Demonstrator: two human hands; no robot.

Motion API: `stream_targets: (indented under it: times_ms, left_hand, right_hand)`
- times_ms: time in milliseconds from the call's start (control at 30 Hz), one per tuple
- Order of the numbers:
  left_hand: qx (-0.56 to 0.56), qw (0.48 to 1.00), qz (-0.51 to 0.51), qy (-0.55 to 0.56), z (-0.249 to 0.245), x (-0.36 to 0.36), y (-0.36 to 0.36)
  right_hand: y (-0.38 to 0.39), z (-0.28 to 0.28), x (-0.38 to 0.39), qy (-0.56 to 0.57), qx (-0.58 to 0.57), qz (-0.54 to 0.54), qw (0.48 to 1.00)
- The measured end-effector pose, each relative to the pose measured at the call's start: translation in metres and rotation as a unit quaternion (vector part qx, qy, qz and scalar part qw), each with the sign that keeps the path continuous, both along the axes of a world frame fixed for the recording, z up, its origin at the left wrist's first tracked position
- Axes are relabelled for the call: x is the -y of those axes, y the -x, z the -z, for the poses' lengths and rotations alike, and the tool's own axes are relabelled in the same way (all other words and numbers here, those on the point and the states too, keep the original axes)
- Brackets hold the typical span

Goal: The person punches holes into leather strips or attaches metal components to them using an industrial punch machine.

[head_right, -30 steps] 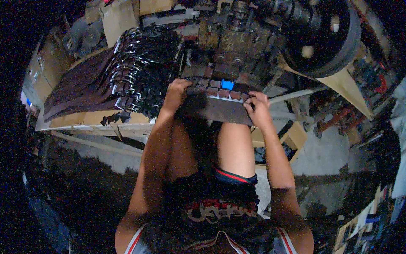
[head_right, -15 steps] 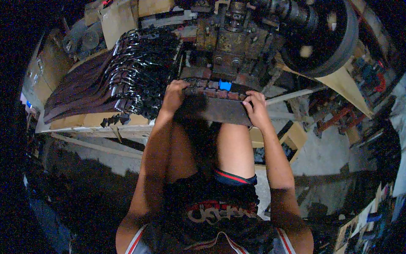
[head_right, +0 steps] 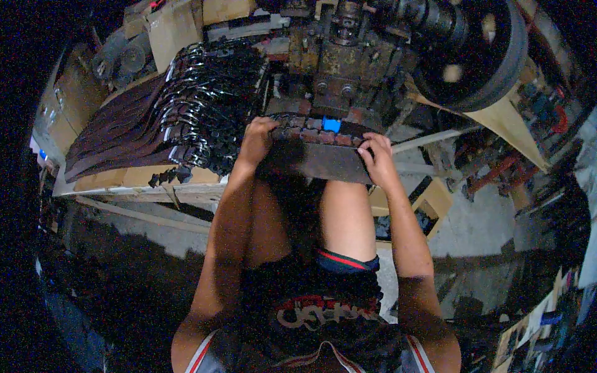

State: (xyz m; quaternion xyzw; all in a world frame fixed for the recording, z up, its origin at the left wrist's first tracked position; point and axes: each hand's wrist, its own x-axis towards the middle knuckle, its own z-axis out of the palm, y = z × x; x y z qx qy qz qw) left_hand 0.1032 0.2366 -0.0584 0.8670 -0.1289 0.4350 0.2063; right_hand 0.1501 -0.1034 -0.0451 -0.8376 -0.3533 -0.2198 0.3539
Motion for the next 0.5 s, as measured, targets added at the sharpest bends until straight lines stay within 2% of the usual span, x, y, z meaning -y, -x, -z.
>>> stream_targets:
  times_ms: [500]
  left_hand:
    - [0.001, 1.000, -0.005, -0.011, -0.0010, 0.0007, 0.0016]
  right_hand:
    - [0.0040, -0.0034, 0.0008, 0.009, -0.003, 0.003, 1.000]
